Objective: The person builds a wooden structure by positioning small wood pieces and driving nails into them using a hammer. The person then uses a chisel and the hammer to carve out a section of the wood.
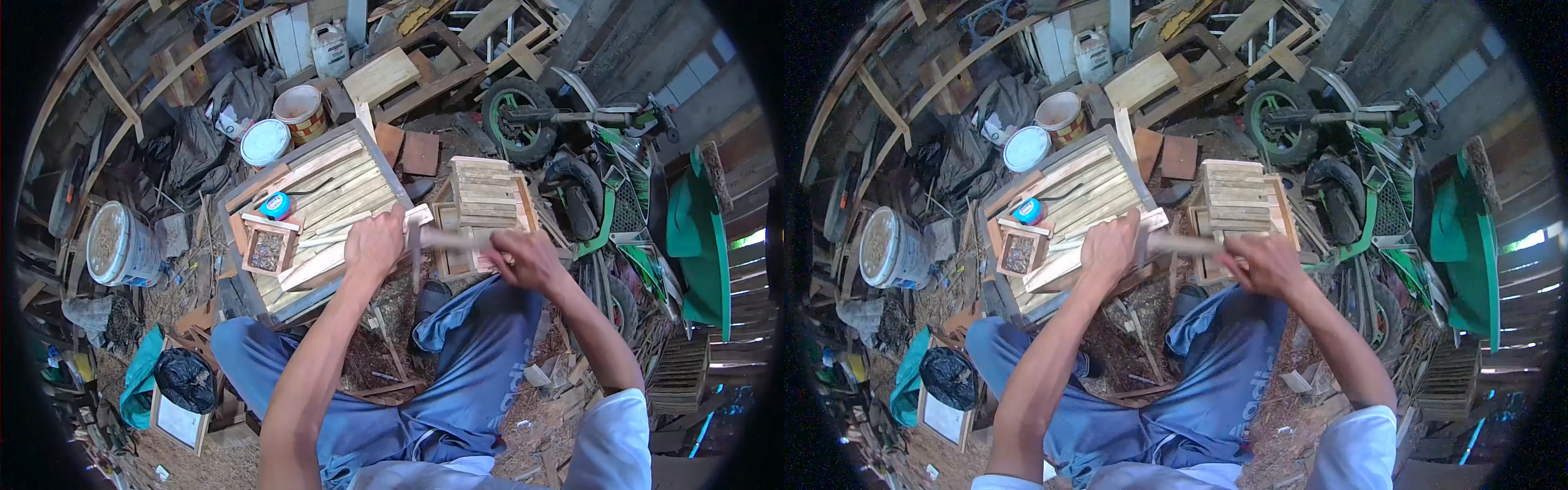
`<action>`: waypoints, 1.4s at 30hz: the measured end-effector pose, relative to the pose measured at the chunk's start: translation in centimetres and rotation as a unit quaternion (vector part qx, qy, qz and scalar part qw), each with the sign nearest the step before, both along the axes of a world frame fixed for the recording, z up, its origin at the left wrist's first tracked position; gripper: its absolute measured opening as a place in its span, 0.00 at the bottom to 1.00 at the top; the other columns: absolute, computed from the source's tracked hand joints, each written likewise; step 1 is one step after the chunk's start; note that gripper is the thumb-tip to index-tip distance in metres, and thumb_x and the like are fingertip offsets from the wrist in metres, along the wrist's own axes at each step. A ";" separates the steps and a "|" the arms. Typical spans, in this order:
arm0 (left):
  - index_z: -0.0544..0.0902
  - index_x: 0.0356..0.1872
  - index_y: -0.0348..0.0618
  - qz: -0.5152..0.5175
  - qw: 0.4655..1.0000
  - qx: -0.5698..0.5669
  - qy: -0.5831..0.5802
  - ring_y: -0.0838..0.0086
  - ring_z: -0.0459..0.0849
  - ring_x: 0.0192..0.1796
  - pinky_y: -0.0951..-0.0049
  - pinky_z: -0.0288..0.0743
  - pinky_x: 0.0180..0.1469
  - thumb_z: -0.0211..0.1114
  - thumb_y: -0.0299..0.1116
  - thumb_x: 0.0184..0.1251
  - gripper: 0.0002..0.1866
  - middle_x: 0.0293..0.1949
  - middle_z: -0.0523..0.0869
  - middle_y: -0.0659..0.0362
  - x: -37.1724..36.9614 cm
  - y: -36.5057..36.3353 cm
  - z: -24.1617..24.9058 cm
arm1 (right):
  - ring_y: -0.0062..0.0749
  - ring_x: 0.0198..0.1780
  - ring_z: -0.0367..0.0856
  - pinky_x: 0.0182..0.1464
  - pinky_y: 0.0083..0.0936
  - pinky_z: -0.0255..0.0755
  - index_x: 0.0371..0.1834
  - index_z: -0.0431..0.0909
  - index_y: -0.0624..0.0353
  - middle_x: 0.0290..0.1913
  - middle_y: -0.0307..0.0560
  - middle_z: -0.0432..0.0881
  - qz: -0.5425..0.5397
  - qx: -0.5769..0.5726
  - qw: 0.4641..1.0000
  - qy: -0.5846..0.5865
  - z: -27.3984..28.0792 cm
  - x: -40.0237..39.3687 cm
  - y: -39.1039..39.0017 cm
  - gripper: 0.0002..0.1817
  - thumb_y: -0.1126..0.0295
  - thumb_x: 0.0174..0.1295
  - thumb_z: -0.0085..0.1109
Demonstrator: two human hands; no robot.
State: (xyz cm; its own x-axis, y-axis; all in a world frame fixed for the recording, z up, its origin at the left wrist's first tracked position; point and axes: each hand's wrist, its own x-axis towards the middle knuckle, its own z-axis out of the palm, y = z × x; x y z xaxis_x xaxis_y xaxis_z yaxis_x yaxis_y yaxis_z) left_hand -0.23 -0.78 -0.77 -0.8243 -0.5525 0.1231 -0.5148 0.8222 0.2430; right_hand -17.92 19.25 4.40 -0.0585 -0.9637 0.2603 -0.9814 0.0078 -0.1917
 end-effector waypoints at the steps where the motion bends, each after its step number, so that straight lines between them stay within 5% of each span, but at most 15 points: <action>1: 0.78 0.35 0.38 0.001 1.000 -0.011 -0.001 0.57 0.88 0.27 0.60 0.81 0.28 0.62 0.51 0.62 0.21 0.24 0.86 0.47 -0.1 -0.2 -0.3 | 0.39 0.19 0.75 0.20 0.35 0.66 0.30 0.74 0.52 0.21 0.42 0.75 -0.011 0.023 1.000 0.007 -0.2 -0.2 0.5 0.14 0.54 0.64 0.58; 7: 0.75 0.37 0.38 -0.009 0.999 0.046 -0.010 0.51 0.86 0.28 0.54 0.79 0.31 0.60 0.54 0.64 0.24 0.23 0.84 0.43 0.0 0.2 0.6 | 0.43 0.22 0.77 0.24 0.36 0.68 0.30 0.73 0.55 0.21 0.44 0.74 0.068 0.011 0.997 -0.043 0.5 0.4 1.0 0.14 0.56 0.64 0.59; 11: 0.75 0.39 0.40 0.005 1.000 0.019 0.011 0.51 0.87 0.29 0.54 0.79 0.32 0.63 0.56 0.60 0.26 0.23 0.84 0.43 -0.4 -0.6 -1.1 | 0.44 0.22 0.77 0.24 0.37 0.68 0.29 0.73 0.57 0.22 0.44 0.75 -0.043 0.015 0.998 -0.040 0.1 -1.1 0.6 0.15 0.57 0.63 0.59; 15: 0.77 0.36 0.41 0.015 1.000 0.025 -0.011 0.53 0.87 0.30 0.55 0.80 0.32 0.64 0.58 0.59 0.26 0.25 0.85 0.45 -0.3 -0.5 -0.7 | 0.44 0.20 0.76 0.24 0.37 0.68 0.28 0.72 0.57 0.21 0.45 0.75 0.049 -0.013 0.998 -0.043 1.8 0.8 1.1 0.15 0.58 0.65 0.59; 19: 0.78 0.34 0.41 -0.003 1.000 0.007 0.006 0.55 0.87 0.28 0.58 0.80 0.30 0.62 0.64 0.58 0.30 0.23 0.85 0.47 -0.3 -0.9 -0.3 | 0.54 0.23 0.79 0.25 0.42 0.71 0.33 0.75 0.56 0.22 0.52 0.79 -0.063 0.008 0.997 -0.049 1.6 -0.5 -0.1 0.15 0.56 0.67 0.56; 23: 0.79 0.36 0.42 0.012 1.000 -0.004 -0.001 0.55 0.87 0.26 0.59 0.80 0.29 0.61 0.65 0.58 0.31 0.22 0.85 0.48 -0.2 -0.1 0.3 | 0.58 0.26 0.78 0.28 0.43 0.69 0.37 0.73 0.60 0.21 0.58 0.77 -0.134 -0.023 0.967 -0.213 4.5 3.7 0.4 0.16 0.56 0.70 0.53; 27: 0.79 0.39 0.42 0.000 0.998 -0.011 0.069 0.53 0.87 0.27 0.57 0.81 0.30 0.59 0.62 0.60 0.29 0.23 0.85 0.46 0.0 -0.2 0.1 | 0.46 0.25 0.76 0.32 0.38 0.68 0.40 0.73 0.64 0.21 0.56 0.75 -0.240 0.042 0.895 -0.375 5.8 6.3 0.5 0.19 0.55 0.73 0.48; 31: 0.79 0.35 0.40 0.012 0.998 0.008 0.053 0.54 0.87 0.26 0.57 0.80 0.27 0.58 0.65 0.61 0.32 0.21 0.84 0.46 -0.2 0.1 -0.1 | 0.48 0.26 0.76 0.35 0.40 0.69 0.46 0.72 0.66 0.22 0.58 0.75 -0.258 0.151 0.871 -0.389 4.6 8.1 0.6 0.19 0.57 0.74 0.46; 32: 0.79 0.35 0.40 0.011 0.999 0.010 0.046 0.54 0.87 0.26 0.57 0.80 0.27 0.57 0.65 0.61 0.32 0.21 0.84 0.46 -0.3 0.0 0.0 | 0.59 0.29 0.77 0.36 0.41 0.69 0.43 0.70 0.67 0.24 0.62 0.76 -0.255 0.118 0.879 -0.385 4.7 8.7 0.8 0.17 0.60 0.73 0.46; 35: 0.79 0.34 0.39 0.013 0.999 0.014 0.031 0.54 0.87 0.26 0.57 0.81 0.28 0.57 0.65 0.62 0.32 0.21 0.84 0.45 0.0 0.1 0.1 | 0.69 0.33 0.75 0.34 0.45 0.68 0.40 0.67 0.66 0.26 0.68 0.76 -0.260 0.045 0.897 -0.354 6.6 10.8 0.5 0.15 0.62 0.73 0.47; 42: 0.79 0.41 0.39 -0.004 1.000 -0.003 0.003 0.59 0.87 0.25 0.63 0.81 0.28 0.56 0.64 0.63 0.32 0.21 0.85 0.49 -0.2 0.0 0.0 | 0.73 0.32 0.74 0.31 0.55 0.63 0.40 0.66 0.64 0.24 0.71 0.75 -0.251 0.063 0.926 -0.274 3.8 9.9 0.0 0.12 0.65 0.72 0.48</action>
State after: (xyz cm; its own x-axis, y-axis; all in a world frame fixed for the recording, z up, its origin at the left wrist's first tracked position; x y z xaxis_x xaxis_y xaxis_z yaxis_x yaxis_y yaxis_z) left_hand -0.41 -0.80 -0.73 -0.8285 -0.5445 0.1304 -0.5061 0.8279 0.2417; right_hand -8.00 19.20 8.16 -0.5981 -0.7996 -0.0546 -0.6030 0.4938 -0.6265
